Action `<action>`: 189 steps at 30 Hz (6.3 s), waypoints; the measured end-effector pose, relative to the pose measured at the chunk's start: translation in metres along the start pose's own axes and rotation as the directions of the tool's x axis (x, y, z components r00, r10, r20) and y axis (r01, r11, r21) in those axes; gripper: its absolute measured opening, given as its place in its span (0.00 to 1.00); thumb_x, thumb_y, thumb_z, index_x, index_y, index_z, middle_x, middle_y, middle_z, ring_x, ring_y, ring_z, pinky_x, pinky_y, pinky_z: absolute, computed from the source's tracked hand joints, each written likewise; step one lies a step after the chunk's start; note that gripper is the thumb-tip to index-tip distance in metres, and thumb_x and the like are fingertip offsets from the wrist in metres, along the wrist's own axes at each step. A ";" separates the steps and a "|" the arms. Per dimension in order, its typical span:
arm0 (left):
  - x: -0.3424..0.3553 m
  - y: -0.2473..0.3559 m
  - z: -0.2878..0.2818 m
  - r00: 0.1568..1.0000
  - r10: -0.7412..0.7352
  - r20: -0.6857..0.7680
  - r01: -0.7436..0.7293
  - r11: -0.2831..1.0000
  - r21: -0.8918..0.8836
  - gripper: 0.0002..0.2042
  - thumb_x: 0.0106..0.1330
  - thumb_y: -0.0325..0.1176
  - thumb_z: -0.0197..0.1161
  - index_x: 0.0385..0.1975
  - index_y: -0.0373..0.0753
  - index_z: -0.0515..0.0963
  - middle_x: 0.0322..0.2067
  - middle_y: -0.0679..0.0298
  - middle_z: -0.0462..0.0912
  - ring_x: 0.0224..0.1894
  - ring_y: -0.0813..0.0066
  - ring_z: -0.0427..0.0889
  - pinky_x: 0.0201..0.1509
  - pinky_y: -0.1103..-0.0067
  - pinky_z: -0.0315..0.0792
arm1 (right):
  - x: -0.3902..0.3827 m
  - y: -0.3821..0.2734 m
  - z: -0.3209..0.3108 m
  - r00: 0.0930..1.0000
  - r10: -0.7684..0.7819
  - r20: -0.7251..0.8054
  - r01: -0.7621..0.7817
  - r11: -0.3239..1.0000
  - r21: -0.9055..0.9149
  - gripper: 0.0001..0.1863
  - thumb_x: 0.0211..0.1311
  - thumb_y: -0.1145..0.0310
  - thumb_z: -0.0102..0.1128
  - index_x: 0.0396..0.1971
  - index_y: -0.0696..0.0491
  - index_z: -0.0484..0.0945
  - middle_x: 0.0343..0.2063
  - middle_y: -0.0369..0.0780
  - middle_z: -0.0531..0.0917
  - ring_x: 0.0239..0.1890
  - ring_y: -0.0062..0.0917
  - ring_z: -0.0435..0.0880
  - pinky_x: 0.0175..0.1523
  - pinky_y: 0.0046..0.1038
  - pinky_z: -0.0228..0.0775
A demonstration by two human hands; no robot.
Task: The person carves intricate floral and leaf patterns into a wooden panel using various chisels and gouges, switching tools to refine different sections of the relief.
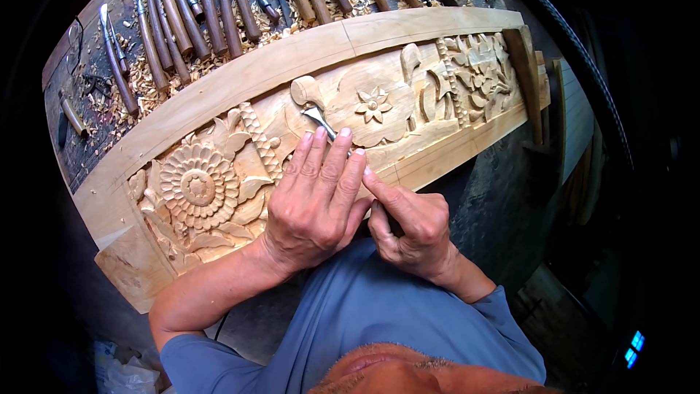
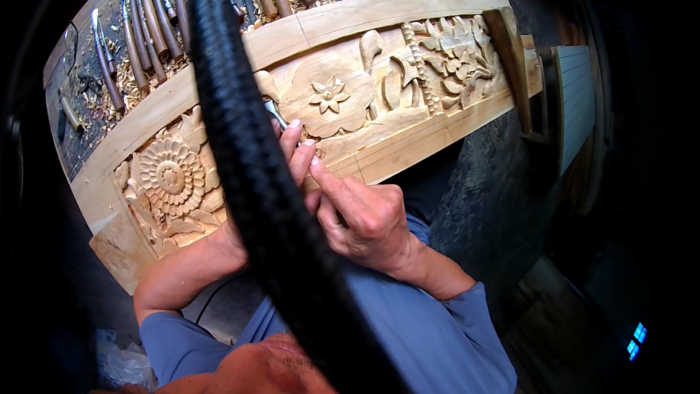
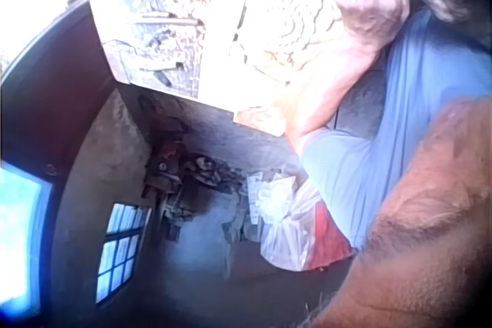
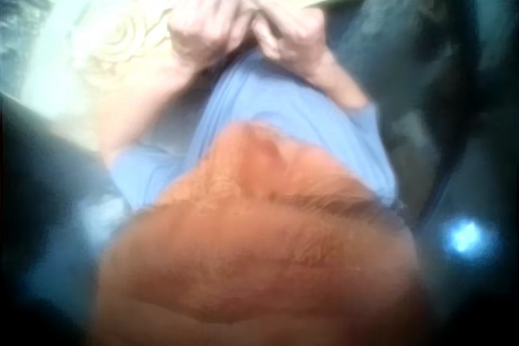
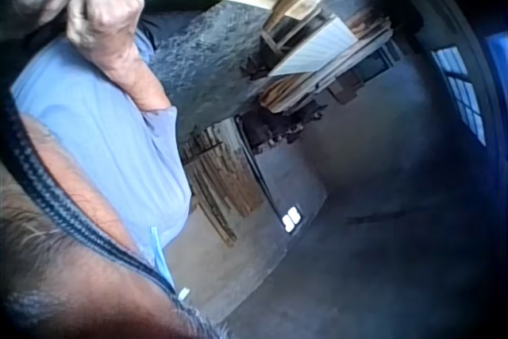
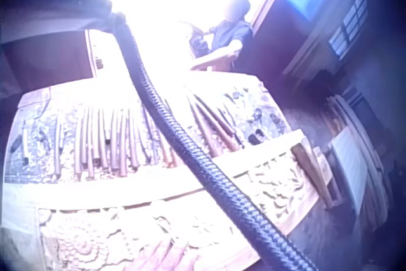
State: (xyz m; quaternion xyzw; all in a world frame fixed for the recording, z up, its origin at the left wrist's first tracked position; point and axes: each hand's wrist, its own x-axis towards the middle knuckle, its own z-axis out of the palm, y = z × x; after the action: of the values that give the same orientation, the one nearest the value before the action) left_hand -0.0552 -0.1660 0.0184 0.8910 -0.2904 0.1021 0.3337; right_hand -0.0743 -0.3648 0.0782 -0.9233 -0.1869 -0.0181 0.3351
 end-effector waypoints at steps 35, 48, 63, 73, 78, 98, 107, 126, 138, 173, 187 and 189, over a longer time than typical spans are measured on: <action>-0.001 0.000 0.003 0.990 0.124 -0.060 -0.123 0.992 0.021 0.18 0.81 0.34 0.65 0.65 0.32 0.84 0.66 0.46 0.88 0.70 0.46 0.88 0.74 0.55 0.82 | -0.009 0.026 -0.010 0.993 -0.115 -0.009 0.114 0.992 -0.045 0.27 0.53 0.90 0.72 0.56 0.61 0.91 0.22 0.40 0.82 0.20 0.31 0.82 0.27 0.33 0.72; 0.009 -0.005 0.003 0.998 0.062 -0.022 -0.064 0.987 -0.147 0.23 0.75 0.30 0.70 0.66 0.23 0.81 0.65 0.38 0.85 0.71 0.37 0.84 0.76 0.52 0.81 | 0.000 0.026 0.003 0.993 -0.115 -0.033 0.112 0.990 -0.091 0.28 0.54 0.86 0.74 0.58 0.59 0.90 0.21 0.38 0.78 0.19 0.30 0.79 0.26 0.34 0.70; 0.006 -0.003 0.004 0.983 0.185 -0.015 -0.185 0.973 -0.134 0.20 0.77 0.28 0.64 0.65 0.26 0.82 0.68 0.41 0.85 0.75 0.41 0.82 0.79 0.54 0.79 | -0.016 0.024 -0.016 0.970 -0.230 -0.084 0.203 0.947 -0.248 0.25 0.56 0.86 0.73 0.56 0.60 0.91 0.34 0.42 0.92 0.25 0.28 0.87 0.28 0.29 0.71; 0.038 0.020 0.016 0.980 0.090 -0.175 -0.072 0.991 0.110 0.27 0.73 0.30 0.65 0.71 0.27 0.80 0.63 0.43 0.86 0.40 0.68 0.87 0.37 0.75 0.81 | 0.013 0.039 -0.051 0.907 -0.420 0.027 0.398 0.835 -0.380 0.20 0.59 0.80 0.73 0.53 0.58 0.94 0.39 0.42 0.93 0.27 0.26 0.88 0.32 0.28 0.77; 0.044 0.014 0.039 0.959 0.098 -0.264 -0.095 0.995 0.025 0.24 0.68 0.30 0.66 0.62 0.26 0.82 0.55 0.47 0.87 0.35 0.68 0.85 0.34 0.75 0.79 | 0.018 0.037 -0.051 0.898 -0.428 0.101 0.431 0.811 -0.395 0.19 0.59 0.81 0.72 0.52 0.59 0.94 0.39 0.42 0.93 0.26 0.25 0.88 0.32 0.27 0.77; 0.050 0.006 0.034 0.970 -0.006 -0.243 -0.009 0.998 -0.061 0.08 0.66 0.31 0.67 0.41 0.37 0.80 0.39 0.58 0.79 0.36 0.63 0.80 0.40 0.67 0.76 | 0.034 0.020 -0.063 0.863 -0.437 0.252 0.505 0.743 -0.440 0.23 0.55 0.77 0.69 0.53 0.63 0.92 0.39 0.46 0.92 0.25 0.25 0.85 0.30 0.28 0.75; 0.050 0.004 0.038 0.961 -0.051 -0.271 0.013 0.990 -0.143 0.06 0.66 0.31 0.67 0.39 0.40 0.78 0.37 0.60 0.76 0.37 0.62 0.79 0.40 0.66 0.76 | 0.033 0.026 -0.058 0.867 -0.438 0.236 0.498 0.765 -0.409 0.22 0.56 0.78 0.69 0.53 0.63 0.91 0.39 0.46 0.91 0.24 0.25 0.84 0.29 0.28 0.74; 0.050 0.004 0.037 0.980 -0.054 -0.189 0.011 0.975 -0.220 0.07 0.65 0.28 0.67 0.40 0.38 0.78 0.38 0.57 0.76 0.39 0.59 0.79 0.43 0.64 0.77 | 0.030 0.033 -0.053 0.870 -0.456 0.187 0.492 0.780 -0.387 0.21 0.56 0.79 0.69 0.51 0.64 0.92 0.38 0.48 0.92 0.25 0.26 0.85 0.29 0.28 0.74; 0.053 0.006 0.036 0.982 -0.062 -0.179 0.023 0.978 -0.209 0.06 0.66 0.28 0.66 0.39 0.37 0.78 0.38 0.57 0.75 0.40 0.58 0.79 0.43 0.64 0.76 | 0.025 0.046 -0.049 0.864 -0.479 0.157 0.501 0.784 -0.366 0.20 0.58 0.80 0.69 0.51 0.63 0.93 0.40 0.48 0.92 0.24 0.26 0.85 0.29 0.28 0.75; 0.056 0.004 0.038 0.994 -0.094 -0.061 0.082 0.982 -0.171 0.07 0.67 0.28 0.64 0.42 0.36 0.79 0.41 0.54 0.76 0.44 0.55 0.78 0.50 0.62 0.77 | 0.019 0.076 -0.020 0.897 -0.437 -0.066 0.419 0.888 -0.188 0.22 0.55 0.85 0.75 0.52 0.61 0.93 0.38 0.45 0.93 0.27 0.31 0.89 0.30 0.31 0.79; 0.057 0.001 0.039 0.992 -0.052 -0.117 0.038 0.993 -0.112 0.09 0.65 0.28 0.66 0.43 0.34 0.79 0.41 0.55 0.76 0.43 0.59 0.79 0.48 0.66 0.78 | 0.010 0.064 -0.006 0.991 0.052 -0.125 -0.022 0.973 0.229 0.20 0.59 0.88 0.76 0.53 0.60 0.93 0.30 0.43 0.92 0.28 0.33 0.91 0.35 0.29 0.82; 0.057 0.002 0.037 0.987 -0.017 -0.161 0.002 0.996 -0.093 0.10 0.65 0.28 0.66 0.44 0.33 0.80 0.40 0.57 0.77 0.42 0.61 0.79 0.46 0.68 0.79 | 0.012 0.065 -0.006 0.987 -0.031 -0.161 0.058 0.985 0.165 0.19 0.60 0.88 0.76 0.52 0.60 0.92 0.28 0.43 0.90 0.26 0.33 0.90 0.34 0.28 0.81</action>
State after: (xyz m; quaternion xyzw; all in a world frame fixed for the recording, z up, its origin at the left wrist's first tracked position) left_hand -0.0101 -0.2170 0.0129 0.8647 -0.2625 0.1590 0.3976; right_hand -0.0397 -0.4106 0.0445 -0.8829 -0.1812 -0.0826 0.4253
